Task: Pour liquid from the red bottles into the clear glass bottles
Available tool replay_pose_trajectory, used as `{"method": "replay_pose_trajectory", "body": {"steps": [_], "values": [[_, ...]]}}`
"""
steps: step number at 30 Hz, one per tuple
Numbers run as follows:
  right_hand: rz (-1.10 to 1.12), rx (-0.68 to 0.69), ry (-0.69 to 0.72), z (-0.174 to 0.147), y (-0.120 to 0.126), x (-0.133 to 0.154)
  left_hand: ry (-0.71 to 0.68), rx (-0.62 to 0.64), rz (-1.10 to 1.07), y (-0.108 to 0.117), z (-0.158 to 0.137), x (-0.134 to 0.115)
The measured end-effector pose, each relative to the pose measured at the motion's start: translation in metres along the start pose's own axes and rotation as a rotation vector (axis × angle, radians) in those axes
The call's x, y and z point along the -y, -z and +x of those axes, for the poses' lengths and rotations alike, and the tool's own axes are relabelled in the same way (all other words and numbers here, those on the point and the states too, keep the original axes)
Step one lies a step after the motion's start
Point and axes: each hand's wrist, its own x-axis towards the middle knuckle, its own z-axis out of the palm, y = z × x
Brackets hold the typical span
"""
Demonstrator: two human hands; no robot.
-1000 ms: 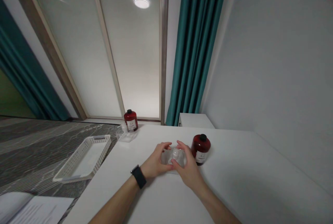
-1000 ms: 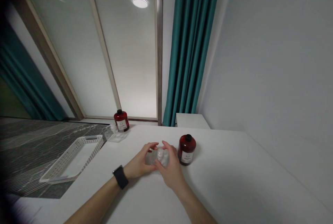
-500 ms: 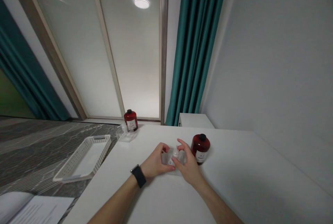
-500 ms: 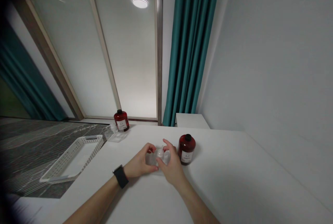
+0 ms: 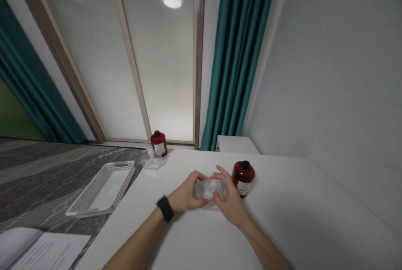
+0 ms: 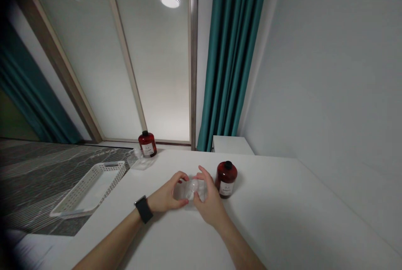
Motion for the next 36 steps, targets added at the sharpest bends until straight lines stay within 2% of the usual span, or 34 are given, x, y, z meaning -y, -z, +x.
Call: {"method": "replay_pose_trajectory", "body": {"steps": [6, 19, 23, 27, 31, 36], "values": [[-0.057, -0.058, -0.023, -0.001, -0.002, 0.001, -0.014, 0.022, -0.063, -0.001, 0.001, 0.003], [-0.034, -0.036, -0.023, -0.002, -0.002, 0.001, -0.013, 0.035, -0.107, -0.002, 0.001, 0.000], [-0.035, -0.067, -0.070, -0.001, -0.003, -0.001, 0.014, 0.042, -0.127, -0.003, 0.000, 0.001], [0.039, -0.041, -0.041, 0.000, -0.003, -0.002, 0.036, 0.053, -0.129, -0.003, 0.000, 0.001], [0.028, -0.099, -0.070, 0.001, -0.001, -0.002, 0.030, 0.047, -0.143, -0.003, 0.001, 0.001], [0.084, -0.137, -0.004, 0.005, 0.007, 0.003, 0.027, 0.043, -0.150, -0.003, 0.001, 0.000]]}}
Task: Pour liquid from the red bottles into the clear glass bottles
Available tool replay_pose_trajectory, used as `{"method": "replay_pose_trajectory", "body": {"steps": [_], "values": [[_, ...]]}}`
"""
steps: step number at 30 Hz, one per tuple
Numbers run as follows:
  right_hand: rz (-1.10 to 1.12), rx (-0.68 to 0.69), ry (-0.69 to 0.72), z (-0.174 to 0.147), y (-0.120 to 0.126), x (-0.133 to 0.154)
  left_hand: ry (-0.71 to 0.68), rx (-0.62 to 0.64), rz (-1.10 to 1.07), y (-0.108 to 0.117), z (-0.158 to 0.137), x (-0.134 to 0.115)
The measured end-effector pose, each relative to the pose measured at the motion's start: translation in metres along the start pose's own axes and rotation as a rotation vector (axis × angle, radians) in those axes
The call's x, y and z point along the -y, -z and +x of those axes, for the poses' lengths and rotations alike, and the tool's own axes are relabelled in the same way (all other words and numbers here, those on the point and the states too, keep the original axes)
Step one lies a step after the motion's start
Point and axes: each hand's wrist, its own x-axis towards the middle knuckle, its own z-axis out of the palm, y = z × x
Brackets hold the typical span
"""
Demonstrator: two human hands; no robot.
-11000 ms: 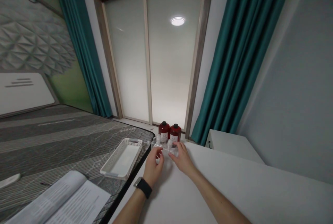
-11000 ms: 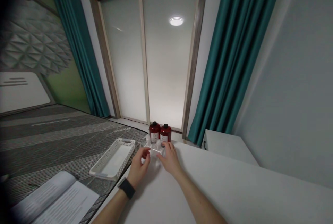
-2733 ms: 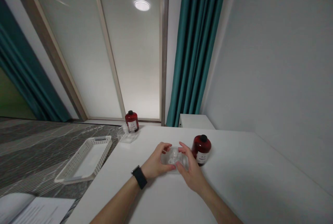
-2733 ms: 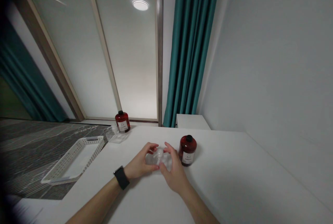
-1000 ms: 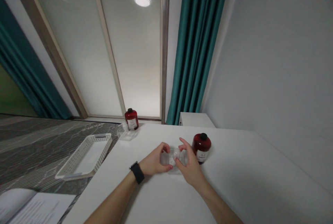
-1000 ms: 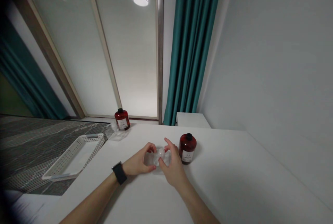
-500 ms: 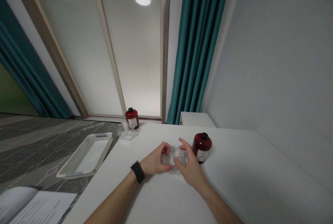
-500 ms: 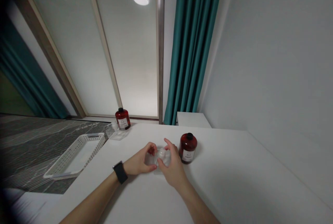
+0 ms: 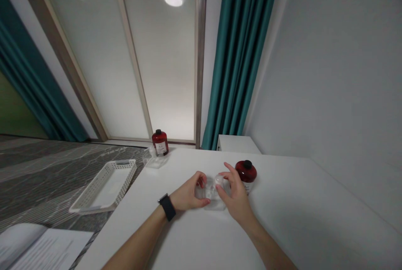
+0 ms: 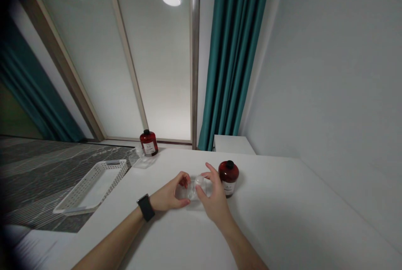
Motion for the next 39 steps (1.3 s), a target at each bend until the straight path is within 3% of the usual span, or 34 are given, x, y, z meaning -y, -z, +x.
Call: {"method": "replay_pose_trajectory", "body": {"steps": [6, 14, 24, 39], "values": [[0.187, -0.018, 0.013, 0.006, 0.011, 0.002, -0.027, -0.008, -0.005, 0.000, -0.001, 0.001], [0.083, -0.054, 0.115, -0.004, 0.018, 0.006, -0.016, 0.011, -0.003, 0.001, -0.002, 0.000], [0.057, -0.114, 0.088, -0.010, 0.022, -0.005, -0.012, 0.030, 0.003, 0.003, -0.002, -0.002], [0.046, -0.192, 0.062, -0.013, 0.020, 0.002, -0.014, 0.029, 0.032, 0.002, -0.003, -0.001]]}}
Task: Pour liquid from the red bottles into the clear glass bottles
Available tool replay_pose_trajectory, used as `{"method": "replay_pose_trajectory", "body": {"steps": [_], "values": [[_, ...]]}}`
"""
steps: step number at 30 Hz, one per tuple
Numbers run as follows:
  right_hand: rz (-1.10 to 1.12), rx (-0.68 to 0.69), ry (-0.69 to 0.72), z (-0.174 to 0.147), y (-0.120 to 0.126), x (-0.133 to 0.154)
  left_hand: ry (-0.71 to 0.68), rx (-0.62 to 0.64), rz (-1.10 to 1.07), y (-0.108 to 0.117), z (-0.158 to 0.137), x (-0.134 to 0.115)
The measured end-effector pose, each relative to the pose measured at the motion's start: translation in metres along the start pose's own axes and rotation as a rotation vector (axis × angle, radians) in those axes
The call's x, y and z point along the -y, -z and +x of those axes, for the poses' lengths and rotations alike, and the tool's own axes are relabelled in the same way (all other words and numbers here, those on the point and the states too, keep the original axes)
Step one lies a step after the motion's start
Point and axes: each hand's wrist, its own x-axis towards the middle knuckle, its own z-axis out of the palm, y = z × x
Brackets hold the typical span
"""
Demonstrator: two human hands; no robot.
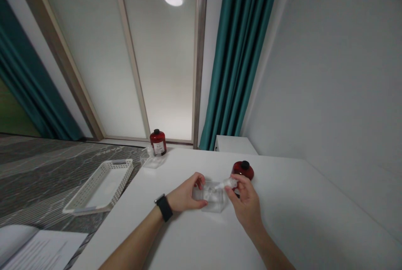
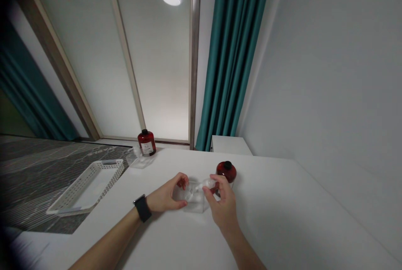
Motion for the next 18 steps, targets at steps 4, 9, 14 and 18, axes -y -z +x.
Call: {"method": "replay_pose_trajectory", "body": {"steps": [4, 9, 14, 18], "values": [[-0.013, -0.072, 0.025, 0.000, 0.003, -0.002, 0.016, -0.004, 0.007, -0.001, -0.001, 0.000], [-0.088, -0.155, 0.095, 0.000, 0.007, -0.002, 0.029, 0.007, 0.030, 0.000, -0.001, 0.002], [-0.297, -0.119, 0.417, 0.000, 0.008, 0.005, -0.009, -0.015, 0.040, 0.008, -0.001, -0.004], [-0.419, 0.014, 0.654, 0.001, 0.003, 0.010, -0.179, -0.204, 0.070, 0.010, -0.002, -0.022]]}}
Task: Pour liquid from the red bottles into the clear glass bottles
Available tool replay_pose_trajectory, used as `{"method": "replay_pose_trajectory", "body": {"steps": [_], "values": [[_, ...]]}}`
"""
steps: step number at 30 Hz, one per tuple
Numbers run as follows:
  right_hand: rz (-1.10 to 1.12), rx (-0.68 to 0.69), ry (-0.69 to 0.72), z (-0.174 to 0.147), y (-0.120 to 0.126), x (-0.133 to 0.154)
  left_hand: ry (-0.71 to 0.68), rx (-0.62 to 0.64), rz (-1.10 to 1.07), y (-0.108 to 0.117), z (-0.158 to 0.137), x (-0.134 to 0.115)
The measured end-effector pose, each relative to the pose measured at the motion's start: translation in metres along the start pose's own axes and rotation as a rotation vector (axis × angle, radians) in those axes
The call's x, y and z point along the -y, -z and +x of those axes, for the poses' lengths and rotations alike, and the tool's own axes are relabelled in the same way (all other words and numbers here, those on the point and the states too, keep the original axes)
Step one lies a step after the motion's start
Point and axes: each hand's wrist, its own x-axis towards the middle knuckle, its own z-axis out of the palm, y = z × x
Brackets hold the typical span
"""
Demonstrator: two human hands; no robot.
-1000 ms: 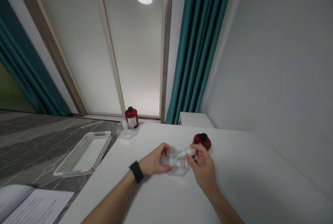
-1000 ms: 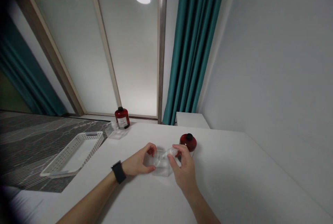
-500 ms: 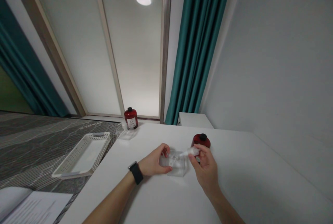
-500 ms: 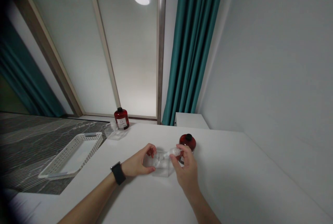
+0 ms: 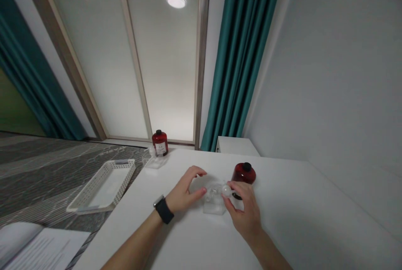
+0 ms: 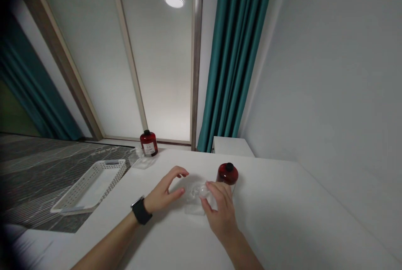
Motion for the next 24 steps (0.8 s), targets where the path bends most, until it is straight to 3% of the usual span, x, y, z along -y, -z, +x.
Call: {"method": "replay_pose_trajectory", "body": {"steps": [5, 15, 24], "values": [[-0.029, 0.121, 0.117, 0.000, -0.004, 0.003, -0.086, -0.016, 0.039, -0.009, 0.000, -0.021], [-0.021, 0.157, 0.199, 0.000, -0.003, 0.002, -0.037, 0.050, -0.039, -0.014, 0.001, -0.025], [-0.031, 0.121, -0.077, -0.002, 0.007, -0.008, 0.010, -0.031, 0.161, 0.006, 0.001, -0.004]]}}
